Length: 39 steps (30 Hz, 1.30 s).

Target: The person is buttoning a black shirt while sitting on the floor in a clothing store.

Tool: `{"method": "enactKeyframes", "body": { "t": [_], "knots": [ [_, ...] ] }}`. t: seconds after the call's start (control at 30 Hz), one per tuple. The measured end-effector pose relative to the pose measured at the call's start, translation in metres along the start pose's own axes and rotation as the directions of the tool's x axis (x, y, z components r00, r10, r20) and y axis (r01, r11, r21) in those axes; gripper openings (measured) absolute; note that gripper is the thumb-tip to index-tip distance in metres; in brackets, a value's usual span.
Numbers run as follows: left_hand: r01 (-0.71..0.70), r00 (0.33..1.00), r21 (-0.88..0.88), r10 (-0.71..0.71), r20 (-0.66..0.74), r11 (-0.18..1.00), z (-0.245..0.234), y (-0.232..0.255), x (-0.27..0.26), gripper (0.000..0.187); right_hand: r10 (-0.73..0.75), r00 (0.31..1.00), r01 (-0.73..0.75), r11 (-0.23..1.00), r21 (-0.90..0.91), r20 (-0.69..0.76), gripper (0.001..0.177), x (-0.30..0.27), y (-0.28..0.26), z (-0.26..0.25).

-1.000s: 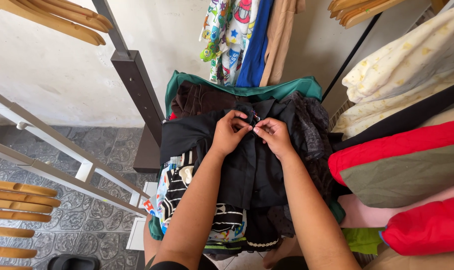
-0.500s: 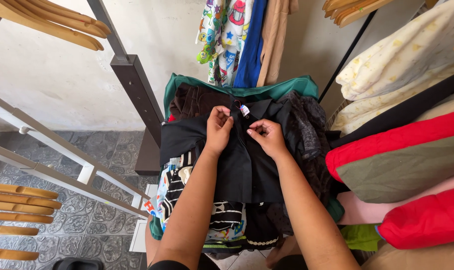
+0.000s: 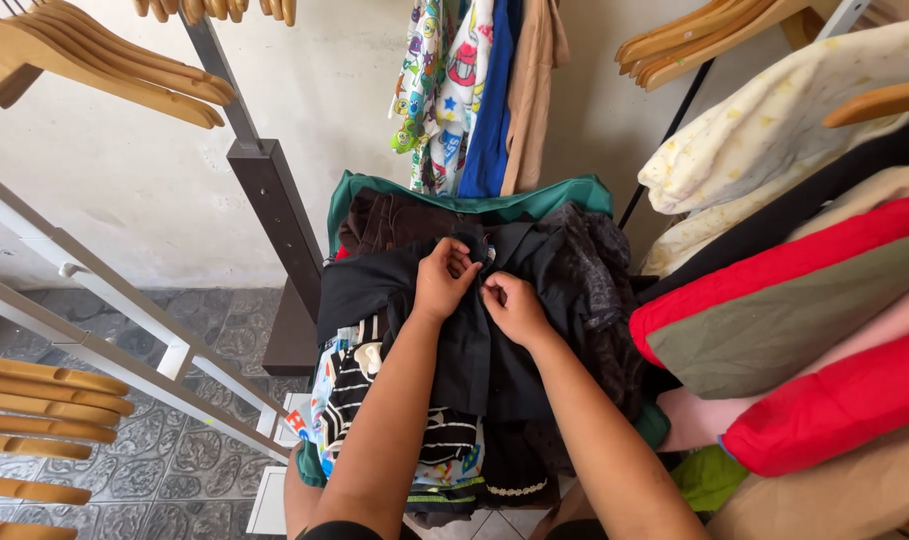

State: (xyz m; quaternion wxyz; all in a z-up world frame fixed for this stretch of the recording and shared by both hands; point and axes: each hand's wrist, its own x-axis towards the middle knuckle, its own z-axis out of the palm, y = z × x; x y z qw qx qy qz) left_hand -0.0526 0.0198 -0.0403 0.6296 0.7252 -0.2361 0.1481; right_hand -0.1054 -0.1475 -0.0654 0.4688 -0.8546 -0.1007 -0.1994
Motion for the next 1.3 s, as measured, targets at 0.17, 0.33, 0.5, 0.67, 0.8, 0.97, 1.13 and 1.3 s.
{"method": "enactKeyframes", "body": {
  "t": [0.17, 0.33, 0.5, 0.67, 0.8, 0.97, 1.13, 1.3],
  "knots": [
    [0.034, 0.999, 0.059, -0.034, 0.004, 0.998, 0.005, 0.003, -0.001, 0.030, 0.032, 0.976, -0.038, 0.999, 0.022, 0.215, 0.018, -0.013, -0.026, -0.028],
    [0.214, 0.957, 0.551, -0.287, 0.047, 0.807, -0.007, 0.074, -0.025, 0.042, 0.208, 0.930, -0.117, 0.950, -0.291, 0.304, 0.040, -0.029, -0.069, -0.058],
    [0.110, 0.889, 0.772, -0.410, 0.205, 0.625, -0.015, 0.117, -0.062, 0.047, 0.272, 0.938, -0.166, 0.896, -0.412, 0.214, 0.015, -0.036, -0.086, -0.054],
    [-0.014, 0.939, 0.819, -0.273, 0.208, 0.574, -0.010, 0.072, -0.058, 0.011, 0.256, 0.966, -0.198, 0.833, -0.517, 0.042, 0.009, -0.017, -0.086, -0.058],
    [0.115, 0.955, 0.668, -0.266, 0.129, 0.735, -0.009, 0.106, -0.036, 0.018, 0.030, 0.960, -0.120, 0.942, -0.313, -0.279, 0.015, 0.014, -0.080, -0.066],
    [0.070, 0.994, 0.489, -0.102, 0.040, 0.870, 0.009, 0.099, -0.014, 0.027, -0.050, 0.947, 0.021, 0.995, -0.094, -0.318, 0.008, 0.049, -0.036, -0.054],
    [-0.025, 0.996, 0.636, -0.033, 0.078, 0.771, 0.022, 0.053, -0.026, 0.023, -0.137, 0.989, 0.139, 0.989, -0.045, 0.055, 0.019, 0.023, 0.002, -0.046],
    [0.005, 0.997, 0.665, -0.054, 0.054, 0.747, 0.033, 0.021, -0.028, 0.010, -0.145, 0.989, 0.142, 0.985, 0.098, 0.024, 0.027, 0.023, 0.014, -0.052]
  ]
}}
